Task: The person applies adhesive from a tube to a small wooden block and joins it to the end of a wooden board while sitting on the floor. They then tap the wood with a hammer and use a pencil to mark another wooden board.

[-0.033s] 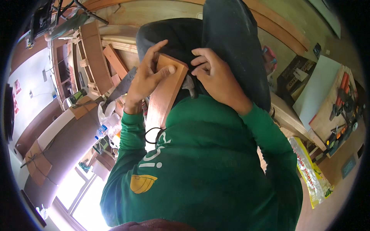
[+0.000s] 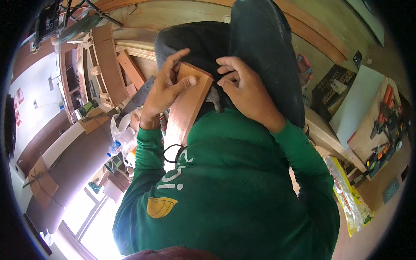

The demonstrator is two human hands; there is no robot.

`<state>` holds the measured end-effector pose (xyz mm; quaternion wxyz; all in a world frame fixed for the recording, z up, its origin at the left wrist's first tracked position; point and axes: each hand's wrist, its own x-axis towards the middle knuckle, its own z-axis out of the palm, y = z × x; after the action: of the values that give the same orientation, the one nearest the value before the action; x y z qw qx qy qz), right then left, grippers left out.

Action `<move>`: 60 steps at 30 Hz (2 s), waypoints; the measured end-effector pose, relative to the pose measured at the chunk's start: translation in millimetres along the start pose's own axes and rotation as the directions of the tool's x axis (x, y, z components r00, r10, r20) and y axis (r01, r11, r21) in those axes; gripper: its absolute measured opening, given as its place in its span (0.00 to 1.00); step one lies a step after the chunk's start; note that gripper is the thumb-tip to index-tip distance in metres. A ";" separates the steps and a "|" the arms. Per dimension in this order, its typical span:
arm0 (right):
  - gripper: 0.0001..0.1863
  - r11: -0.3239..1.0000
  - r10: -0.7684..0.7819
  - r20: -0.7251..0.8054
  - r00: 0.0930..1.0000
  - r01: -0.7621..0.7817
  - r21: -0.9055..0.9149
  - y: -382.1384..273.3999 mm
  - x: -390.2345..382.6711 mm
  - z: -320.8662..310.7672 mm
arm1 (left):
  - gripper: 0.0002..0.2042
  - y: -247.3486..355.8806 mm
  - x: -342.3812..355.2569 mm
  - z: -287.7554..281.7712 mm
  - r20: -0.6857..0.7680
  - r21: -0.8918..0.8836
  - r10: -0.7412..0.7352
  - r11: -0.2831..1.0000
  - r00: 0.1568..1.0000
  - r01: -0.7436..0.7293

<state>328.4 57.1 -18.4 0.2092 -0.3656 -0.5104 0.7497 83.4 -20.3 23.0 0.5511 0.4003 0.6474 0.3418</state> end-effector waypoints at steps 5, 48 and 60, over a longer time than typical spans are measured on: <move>0.20 0.987 -0.086 0.074 0.994 0.095 -0.127 -22.9 1.5 -8.0 | 0.39 -2.4 10.0 -19.1 0.157 -0.132 -0.104 0.983 0.982 0.125; 0.18 0.941 -0.188 0.237 0.953 0.244 -0.235 -27.3 53.5 1.2 | 0.15 5.2 -7.7 -1.4 -0.178 -0.263 -0.293 0.934 0.939 0.241; 0.20 0.929 -0.209 0.284 0.936 0.280 -0.240 -32.6 53.8 -1.0 | 0.18 7.7 -7.5 4.7 -0.207 -0.326 -0.181 0.939 0.962 0.107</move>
<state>292.6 107.5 -6.7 0.1816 -0.2253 -0.6745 0.6792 89.7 -23.5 32.4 0.5511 0.2167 0.6733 0.4427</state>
